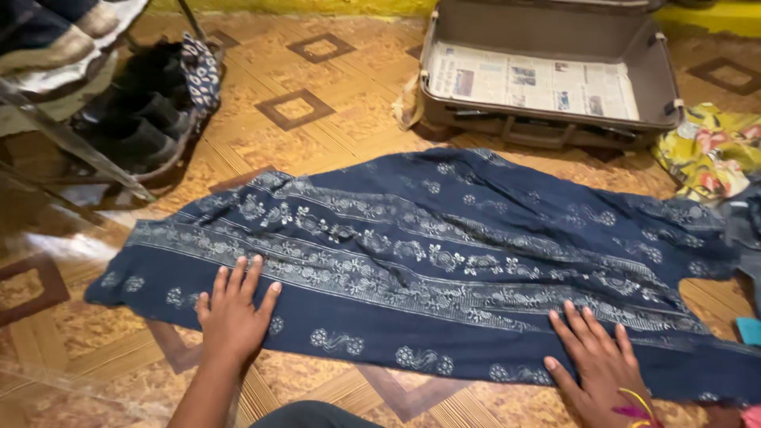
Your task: The person folds a dark blue patterned dress on the floor, smoothing and aligning it before folding it into a compact rectangle. They then pick up a light blue t-shirt and begin folding it similarly.
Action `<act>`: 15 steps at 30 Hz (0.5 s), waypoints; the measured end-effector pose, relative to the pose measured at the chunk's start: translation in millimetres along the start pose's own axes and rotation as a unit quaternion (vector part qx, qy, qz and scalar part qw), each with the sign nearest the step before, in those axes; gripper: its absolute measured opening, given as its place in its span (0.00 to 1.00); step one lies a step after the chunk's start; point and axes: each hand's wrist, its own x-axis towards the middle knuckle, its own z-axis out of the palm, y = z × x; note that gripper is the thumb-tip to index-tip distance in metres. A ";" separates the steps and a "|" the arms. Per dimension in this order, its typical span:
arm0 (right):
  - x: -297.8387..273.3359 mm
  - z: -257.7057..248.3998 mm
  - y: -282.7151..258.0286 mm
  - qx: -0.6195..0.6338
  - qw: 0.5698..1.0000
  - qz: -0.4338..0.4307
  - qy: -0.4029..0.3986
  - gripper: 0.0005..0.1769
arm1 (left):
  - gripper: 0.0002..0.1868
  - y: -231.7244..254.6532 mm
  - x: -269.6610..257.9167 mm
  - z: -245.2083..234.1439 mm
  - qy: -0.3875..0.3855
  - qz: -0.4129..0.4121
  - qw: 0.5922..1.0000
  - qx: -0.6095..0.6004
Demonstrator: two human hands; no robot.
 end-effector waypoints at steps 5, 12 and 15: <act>-3.7 10.3 6.3 0.031 0.999 -0.002 0.022 0.42 | 0.35 3.4 25.3 -18.4 -0.080 -0.034 0.996 -0.036; -0.5 9.2 5.8 0.024 1.000 0.010 0.016 0.43 | 0.16 38.2 44.2 -22.1 -0.106 0.108 0.966 -0.208; -1.9 10.8 6.2 0.043 0.999 0.020 0.020 0.43 | 0.12 46.6 38.6 -21.6 -0.006 0.162 0.959 -0.234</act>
